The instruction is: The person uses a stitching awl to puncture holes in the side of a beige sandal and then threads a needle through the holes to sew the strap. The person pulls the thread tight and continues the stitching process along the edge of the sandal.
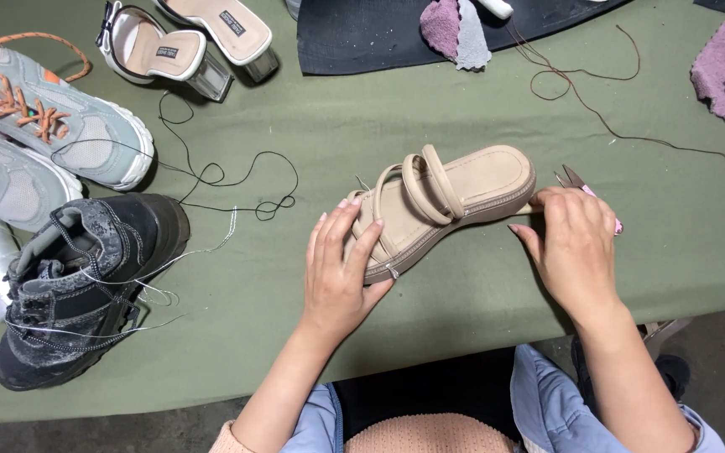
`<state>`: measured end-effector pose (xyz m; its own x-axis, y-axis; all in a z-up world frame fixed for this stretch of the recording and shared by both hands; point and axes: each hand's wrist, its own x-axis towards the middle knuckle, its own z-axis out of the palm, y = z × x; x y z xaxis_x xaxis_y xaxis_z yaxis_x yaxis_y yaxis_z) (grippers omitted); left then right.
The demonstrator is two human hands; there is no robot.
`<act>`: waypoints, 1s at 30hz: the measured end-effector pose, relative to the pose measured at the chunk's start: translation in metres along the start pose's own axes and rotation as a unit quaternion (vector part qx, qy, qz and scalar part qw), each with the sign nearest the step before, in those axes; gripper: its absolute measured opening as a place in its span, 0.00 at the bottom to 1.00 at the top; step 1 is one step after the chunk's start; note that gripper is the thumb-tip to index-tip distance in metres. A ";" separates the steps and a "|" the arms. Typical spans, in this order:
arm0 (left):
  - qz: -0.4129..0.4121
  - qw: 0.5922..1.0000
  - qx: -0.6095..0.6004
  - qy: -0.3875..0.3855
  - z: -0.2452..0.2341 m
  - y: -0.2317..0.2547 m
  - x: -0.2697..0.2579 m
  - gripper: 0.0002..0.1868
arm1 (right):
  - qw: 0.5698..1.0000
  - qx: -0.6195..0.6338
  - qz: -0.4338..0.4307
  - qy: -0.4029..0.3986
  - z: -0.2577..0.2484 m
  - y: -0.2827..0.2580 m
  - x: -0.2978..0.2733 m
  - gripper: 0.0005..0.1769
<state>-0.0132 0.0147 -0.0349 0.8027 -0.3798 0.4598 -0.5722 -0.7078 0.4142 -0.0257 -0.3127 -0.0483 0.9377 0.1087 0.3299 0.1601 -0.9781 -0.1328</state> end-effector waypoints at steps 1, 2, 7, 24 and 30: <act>-0.001 1.000 -0.001 -0.001 0.002 0.000 -0.001 0.39 | 1.000 0.000 0.000 -0.001 0.002 0.002 -0.003 0.24; 0.005 0.999 -0.023 0.027 0.004 -0.001 -0.002 0.37 | 1.000 -0.026 0.003 -0.009 0.004 0.004 -0.004 0.25; 0.005 0.990 -0.021 0.139 0.003 0.002 -0.003 0.26 | 0.996 -0.060 0.010 -0.069 -0.013 0.003 -0.018 0.16; -0.007 0.995 0.094 -0.035 0.004 0.008 -0.011 0.48 | 0.920 0.191 0.241 -0.245 -0.072 -0.056 -0.077 0.22; -0.004 1.000 0.016 -0.010 0.003 0.003 -0.005 0.41 | 0.949 0.271 0.097 -0.125 -0.056 -0.091 -0.062 0.20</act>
<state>-0.0186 0.0129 -0.0379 0.8101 -0.3862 0.4411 -0.5608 -0.7297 0.3911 -0.1152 -0.2406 -0.0043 0.9988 0.0416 0.0262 0.0486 -0.7561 -0.6526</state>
